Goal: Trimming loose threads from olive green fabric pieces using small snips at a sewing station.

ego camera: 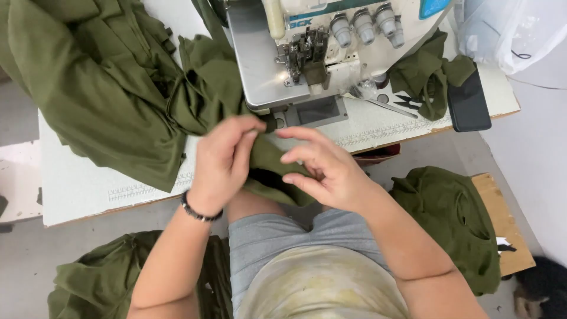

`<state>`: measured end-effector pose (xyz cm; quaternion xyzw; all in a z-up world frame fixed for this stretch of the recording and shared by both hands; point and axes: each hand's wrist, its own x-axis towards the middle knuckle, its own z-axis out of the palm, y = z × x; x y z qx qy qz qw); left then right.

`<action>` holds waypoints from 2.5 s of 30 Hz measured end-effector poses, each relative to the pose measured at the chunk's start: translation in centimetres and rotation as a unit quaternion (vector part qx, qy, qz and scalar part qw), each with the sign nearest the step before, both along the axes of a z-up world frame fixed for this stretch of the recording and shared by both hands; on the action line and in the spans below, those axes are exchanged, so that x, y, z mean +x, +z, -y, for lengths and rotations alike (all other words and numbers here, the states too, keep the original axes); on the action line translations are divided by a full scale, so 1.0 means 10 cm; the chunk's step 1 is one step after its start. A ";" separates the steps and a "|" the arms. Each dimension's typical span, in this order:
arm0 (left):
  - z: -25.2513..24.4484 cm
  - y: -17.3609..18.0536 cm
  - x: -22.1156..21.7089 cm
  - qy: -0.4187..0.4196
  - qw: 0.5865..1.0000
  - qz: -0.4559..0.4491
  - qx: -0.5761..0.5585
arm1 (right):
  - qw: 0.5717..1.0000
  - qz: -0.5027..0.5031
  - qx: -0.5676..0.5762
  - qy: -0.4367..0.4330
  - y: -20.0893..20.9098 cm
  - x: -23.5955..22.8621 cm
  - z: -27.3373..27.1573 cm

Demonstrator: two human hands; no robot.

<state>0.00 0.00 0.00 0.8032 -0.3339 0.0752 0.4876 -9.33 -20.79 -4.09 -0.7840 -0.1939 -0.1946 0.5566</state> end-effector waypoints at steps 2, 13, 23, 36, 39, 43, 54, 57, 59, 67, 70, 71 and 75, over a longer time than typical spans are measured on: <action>0.18 0.05 0.42 0.011 0.986 0.128 0.107 | 0.998 0.014 -0.047 0.024 -0.05 0.22 0.07; 1.11 -1.19 2.17 0.125 0.948 0.108 0.273 | 0.940 -0.239 0.195 -0.146 -0.77 0.85 0.29; 0.90 -0.49 1.16 0.119 0.912 0.260 0.295 | 0.986 -0.114 0.044 -0.118 -1.02 0.53 0.94; 0.66 -0.66 0.57 -0.160 0.973 0.151 0.071 | 0.872 -0.217 -0.090 -0.429 -0.57 0.37 2.84; 0.66 -0.63 0.62 -0.175 0.975 0.121 0.056 | 0.818 -0.332 -0.174 -0.436 -0.35 0.33 2.63; 0.65 -0.61 0.65 -0.191 0.976 0.093 0.056 | 0.807 -0.334 -0.161 -0.460 -0.61 0.27 2.72; 1.19 -0.35 0.29 -0.202 0.968 -0.099 -0.109 | 0.984 -0.154 0.025 -0.080 0.28 0.16 1.52; 1.18 -0.49 0.25 -0.219 0.945 -0.202 -0.132 | 0.992 -0.069 0.060 -0.090 0.18 0.16 1.17; 1.07 -0.51 0.24 -0.204 0.939 -0.241 -0.135 | 0.990 -0.007 0.030 -0.137 0.09 0.16 1.03; 0.63 -0.05 0.16 -0.224 0.970 -0.089 -0.036 | 0.916 -0.124 0.330 0.193 -0.63 0.42 0.74; 0.50 -0.10 0.22 -0.218 0.973 -0.080 0.002 | 0.955 -0.143 0.230 0.122 -0.34 0.39 0.53; 0.43 -0.04 0.24 -0.217 0.973 -0.082 0.005 | 0.954 -0.143 0.233 0.123 -0.32 0.39 0.49; 0.33 0.20 0.37 -0.281 0.943 -0.123 0.131 | 0.971 -0.127 0.197 0.057 -0.24 0.36 0.28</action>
